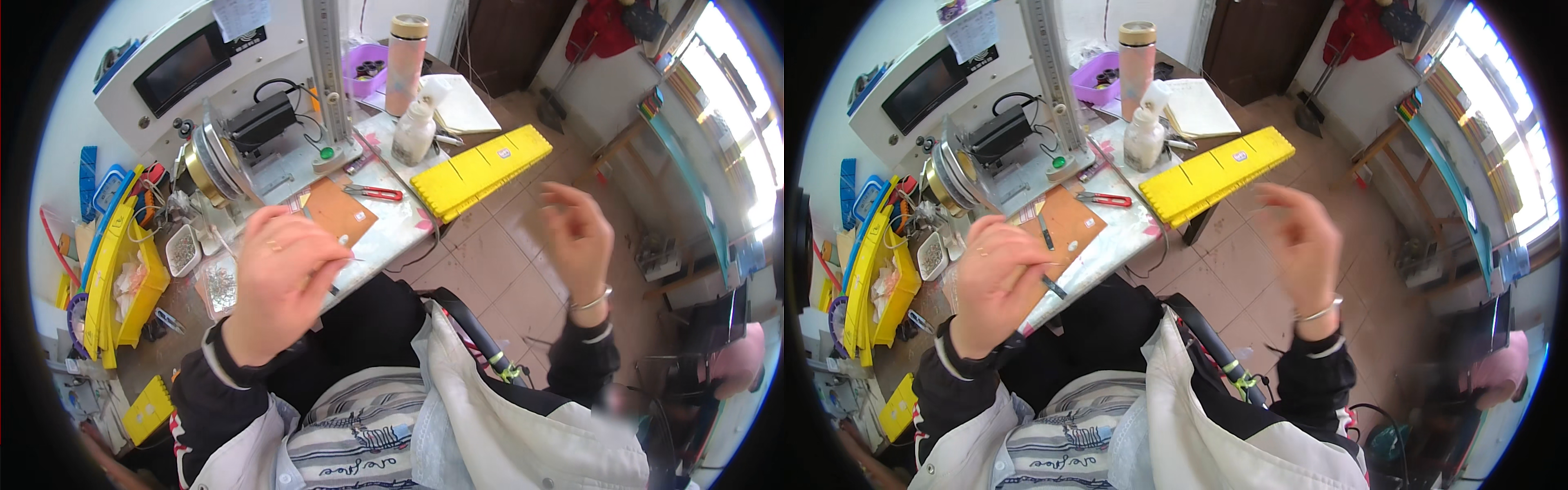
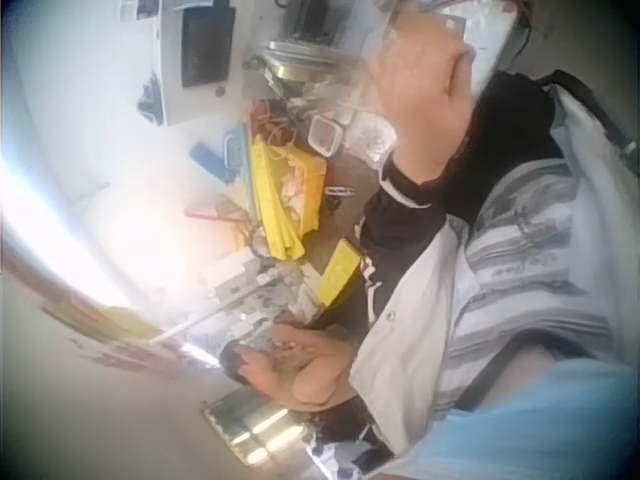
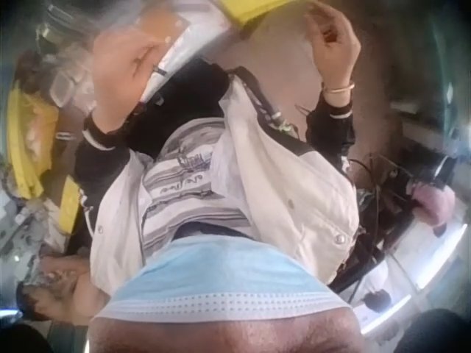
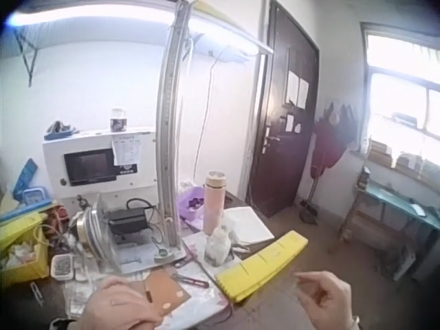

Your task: Manually assemble and test small electronic components using industrial machinery and glue.

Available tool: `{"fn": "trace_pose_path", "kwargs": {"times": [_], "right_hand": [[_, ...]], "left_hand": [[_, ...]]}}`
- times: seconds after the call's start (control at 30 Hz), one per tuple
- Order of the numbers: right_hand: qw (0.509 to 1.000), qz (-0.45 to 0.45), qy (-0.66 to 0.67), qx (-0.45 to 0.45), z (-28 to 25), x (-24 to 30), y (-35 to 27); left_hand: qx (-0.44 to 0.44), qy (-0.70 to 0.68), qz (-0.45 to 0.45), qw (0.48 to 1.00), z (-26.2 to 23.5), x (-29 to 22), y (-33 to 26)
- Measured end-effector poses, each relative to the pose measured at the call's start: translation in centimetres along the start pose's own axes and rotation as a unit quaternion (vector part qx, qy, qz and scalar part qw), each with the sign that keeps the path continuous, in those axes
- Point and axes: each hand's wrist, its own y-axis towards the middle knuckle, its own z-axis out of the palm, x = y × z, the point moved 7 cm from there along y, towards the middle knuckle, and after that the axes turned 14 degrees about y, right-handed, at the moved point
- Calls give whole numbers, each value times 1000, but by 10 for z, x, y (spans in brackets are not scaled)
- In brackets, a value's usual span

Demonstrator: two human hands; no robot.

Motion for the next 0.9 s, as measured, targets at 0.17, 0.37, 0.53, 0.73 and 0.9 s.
{"fn": "trace_pose_path", "kwargs": {"times": [0.17, 0.37, 0.53, 0.73, 0.9], "right_hand": [[971, -103, 163, 141, 82, 61, -25], [965, -110, 201, 128, 90, 40, -34], [968, -83, 196, 130, 89, 15, -36], [973, 69, 212, 57, 79, -51, -33], [950, 184, 250, -34, 79, -127, -26]], "left_hand": [[-10, -40, 54, 998, 32, -43, 24], [13, -39, 67, 997, 55, -54, 32], [29, -72, 52, 996, 83, -52, 36], [66, -55, 30, 996, 117, -45, 39], [148, -5, 12, 989, 174, -21, 41]]}}
